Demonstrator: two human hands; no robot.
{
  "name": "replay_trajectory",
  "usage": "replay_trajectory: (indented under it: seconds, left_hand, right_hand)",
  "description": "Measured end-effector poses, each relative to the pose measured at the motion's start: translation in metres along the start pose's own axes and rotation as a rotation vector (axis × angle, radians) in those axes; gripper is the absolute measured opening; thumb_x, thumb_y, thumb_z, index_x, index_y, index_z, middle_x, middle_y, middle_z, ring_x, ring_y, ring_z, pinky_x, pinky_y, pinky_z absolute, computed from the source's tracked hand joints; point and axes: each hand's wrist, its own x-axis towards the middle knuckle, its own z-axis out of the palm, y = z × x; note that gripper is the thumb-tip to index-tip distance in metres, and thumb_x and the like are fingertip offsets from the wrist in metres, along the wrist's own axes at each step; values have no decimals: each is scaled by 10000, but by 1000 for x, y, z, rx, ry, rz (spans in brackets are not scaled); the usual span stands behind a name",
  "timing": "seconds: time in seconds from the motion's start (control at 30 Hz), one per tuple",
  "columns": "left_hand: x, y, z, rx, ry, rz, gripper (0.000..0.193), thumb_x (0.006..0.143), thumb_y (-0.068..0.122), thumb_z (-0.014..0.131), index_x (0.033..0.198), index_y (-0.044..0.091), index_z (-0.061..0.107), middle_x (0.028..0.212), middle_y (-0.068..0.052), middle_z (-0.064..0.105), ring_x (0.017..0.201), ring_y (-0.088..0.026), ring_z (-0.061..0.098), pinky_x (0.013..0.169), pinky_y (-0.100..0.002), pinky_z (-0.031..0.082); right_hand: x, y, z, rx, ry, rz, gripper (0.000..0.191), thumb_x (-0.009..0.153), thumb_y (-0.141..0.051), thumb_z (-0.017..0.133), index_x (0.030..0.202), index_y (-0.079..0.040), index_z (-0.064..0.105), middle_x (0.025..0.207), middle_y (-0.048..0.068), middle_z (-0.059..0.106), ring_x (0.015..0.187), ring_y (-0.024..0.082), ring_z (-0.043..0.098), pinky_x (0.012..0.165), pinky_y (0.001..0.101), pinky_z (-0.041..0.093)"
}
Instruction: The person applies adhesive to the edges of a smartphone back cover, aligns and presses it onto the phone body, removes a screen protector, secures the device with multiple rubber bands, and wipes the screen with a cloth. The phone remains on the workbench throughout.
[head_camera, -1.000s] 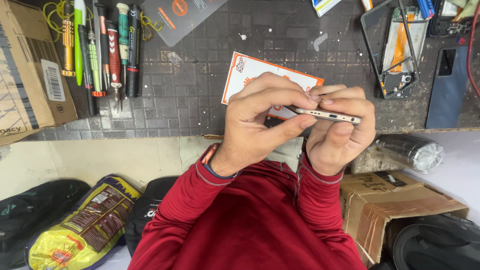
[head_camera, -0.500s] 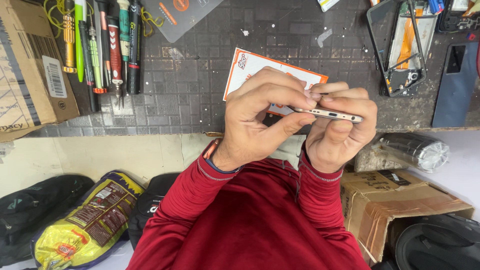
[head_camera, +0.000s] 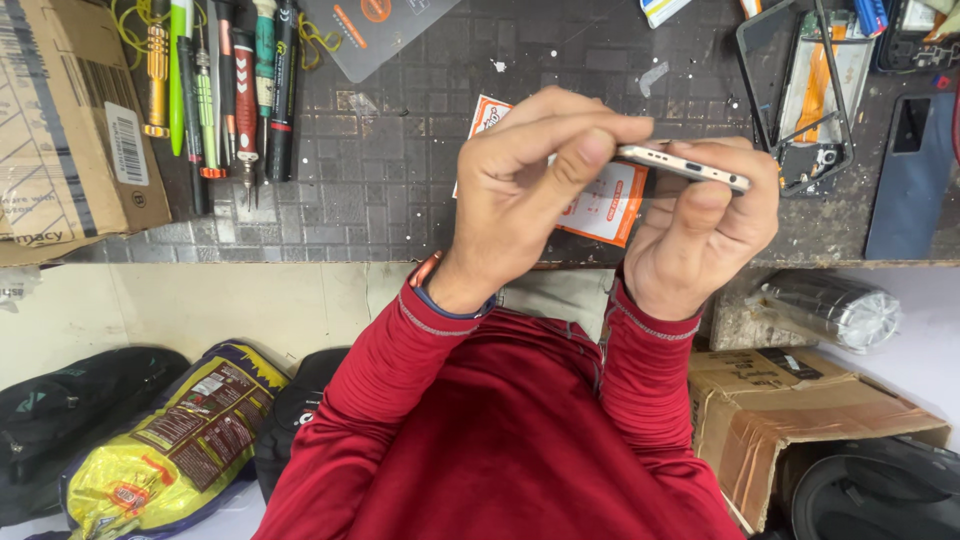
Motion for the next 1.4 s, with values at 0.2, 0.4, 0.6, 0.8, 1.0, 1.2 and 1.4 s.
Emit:
replay_trajectory:
  seconds: [0.2, 0.4, 0.6, 0.8, 1.0, 1.2, 1.4]
  left_hand:
    - [6, 5, -3, -58, 22, -35, 390, 1200, 305, 491, 1208, -8, 724, 1113, -78, 702, 1048, -136, 683, 973, -262, 545]
    - [7, 12, 0, 205, -33, 111, 237, 1042, 115, 719, 1269, 55, 691, 1102, -44, 649, 983, -107, 641, 881, -227, 542]
    - [10, 4, 0, 313, -60, 163, 393, 957, 65, 844, 1316, 128, 698, 1109, -15, 644, 964, -98, 631, 838, -219, 542]
    - [11, -1, -4, 325, -89, 200, 378, 953, 49, 831, 1301, 116, 700, 1114, -19, 639, 979, -115, 620, 834, -235, 537]
    - [14, 0, -4, 353, -98, 227, 378, 943, 48, 837, 1292, 117, 710, 1111, -11, 630, 932, -120, 591, 801, -244, 514]
    - [13, 3, -6, 372, -111, 218, 374, 949, 47, 832, 1294, 118, 705, 1122, -19, 630, 945, -122, 607, 813, -241, 531]
    - [13, 4, -6, 356, -103, 221, 360, 949, 44, 840, 1278, 118, 711, 1108, -22, 641, 953, -126, 626, 818, -239, 545]
  right_hand:
    - [4, 1, 1, 20, 12, -1, 446, 1111, -383, 680, 1125, 46, 559, 1046, 114, 596, 921, 166, 638, 864, 290, 549]
    - [6, 3, -2, -2, 13, 7, 461, 1098, -400, 689, 1118, 44, 566, 1047, 116, 603, 905, 163, 638, 842, 285, 552]
    - [6, 6, -5, 39, 50, 41, 482, 1051, -410, 745, 1088, 48, 599, 1023, 106, 605, 884, 167, 650, 809, 285, 556]
    - [5, 9, -5, 84, 62, 70, 470, 1042, -394, 773, 1080, 45, 610, 1011, 95, 602, 884, 162, 632, 817, 285, 543]
    - [6, 7, -5, 99, 52, 82, 459, 1034, -381, 788, 1075, 41, 610, 1002, 92, 602, 880, 163, 626, 822, 291, 540]
    - [6, 7, -3, 105, 51, 74, 462, 1017, -381, 795, 1071, 42, 616, 1006, 90, 606, 889, 161, 634, 823, 289, 544]
    - [7, 7, -4, 113, 28, 82, 460, 1012, -373, 797, 1101, 43, 621, 1006, 103, 617, 895, 166, 645, 826, 284, 551]
